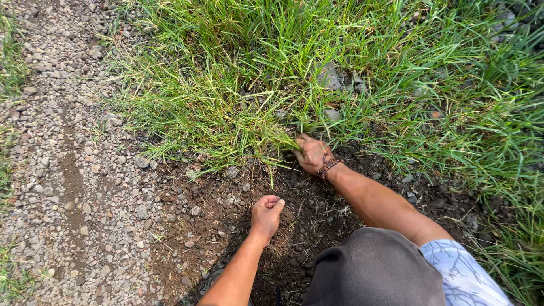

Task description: The person repeatedly pulls clumps of grass and weeds from the soil by hand. They gather the uprooted vegetation and discard it to the side, clearing a patch of ground along a gravel path.

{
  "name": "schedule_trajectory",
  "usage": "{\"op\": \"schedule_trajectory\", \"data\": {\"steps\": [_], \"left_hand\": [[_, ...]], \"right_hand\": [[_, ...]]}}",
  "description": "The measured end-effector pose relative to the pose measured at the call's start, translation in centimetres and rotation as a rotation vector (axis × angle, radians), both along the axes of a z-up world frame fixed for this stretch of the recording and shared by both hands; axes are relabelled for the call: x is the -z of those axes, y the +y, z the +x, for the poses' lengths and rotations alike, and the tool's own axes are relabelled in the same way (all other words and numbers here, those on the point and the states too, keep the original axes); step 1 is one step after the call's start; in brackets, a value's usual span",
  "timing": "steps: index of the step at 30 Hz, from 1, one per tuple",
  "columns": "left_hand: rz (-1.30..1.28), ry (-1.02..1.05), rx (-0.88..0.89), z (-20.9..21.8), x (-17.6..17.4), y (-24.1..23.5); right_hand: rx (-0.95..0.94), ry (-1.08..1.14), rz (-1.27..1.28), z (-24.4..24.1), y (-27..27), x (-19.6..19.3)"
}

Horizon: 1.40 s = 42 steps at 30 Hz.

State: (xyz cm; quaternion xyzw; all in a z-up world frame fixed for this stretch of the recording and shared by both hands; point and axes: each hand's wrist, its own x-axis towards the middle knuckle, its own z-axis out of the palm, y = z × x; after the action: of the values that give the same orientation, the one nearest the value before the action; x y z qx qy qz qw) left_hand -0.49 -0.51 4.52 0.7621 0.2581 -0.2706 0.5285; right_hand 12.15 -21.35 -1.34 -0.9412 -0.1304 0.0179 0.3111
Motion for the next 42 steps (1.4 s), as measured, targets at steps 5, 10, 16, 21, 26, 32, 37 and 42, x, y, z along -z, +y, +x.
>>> {"op": "schedule_trajectory", "data": {"steps": [5, 10, 16, 21, 26, 32, 37, 42], "left_hand": [[-0.034, 0.004, -0.054, 0.3, 0.9, 0.0], [-0.063, -0.043, -0.082, 1.2, 2.9, 0.5], [-0.073, -0.066, -0.014, 1.4, 3.9, -1.0], [-0.034, -0.070, 0.019, 1.4, 2.6, -3.2], [0.049, -0.046, 0.043, 0.8, 2.2, -2.8], [0.050, -0.074, 0.034, 1.3, 2.7, -3.0], [0.067, -0.042, 0.042, 1.6, 2.4, -3.3], [0.021, -0.042, 0.011, 0.5, 2.3, -1.7]], "right_hand": [[0.145, 0.236, -0.066, -0.9, 0.6, 0.9], [0.309, 0.374, 0.542, -4.5, -2.6, -1.1], [0.293, 0.162, 1.249, -9.5, -9.4, -6.8], [0.400, 0.478, 0.692, -8.5, -8.0, -7.2], [0.431, 0.240, 0.231, -9.7, -6.3, -5.4], [0.193, -0.032, -0.164, -10.0, -6.0, -7.4], [-0.161, 0.000, -0.207, -10.3, -3.9, -5.2], [0.074, 0.284, 0.384, -6.7, -3.2, -1.8]]}}
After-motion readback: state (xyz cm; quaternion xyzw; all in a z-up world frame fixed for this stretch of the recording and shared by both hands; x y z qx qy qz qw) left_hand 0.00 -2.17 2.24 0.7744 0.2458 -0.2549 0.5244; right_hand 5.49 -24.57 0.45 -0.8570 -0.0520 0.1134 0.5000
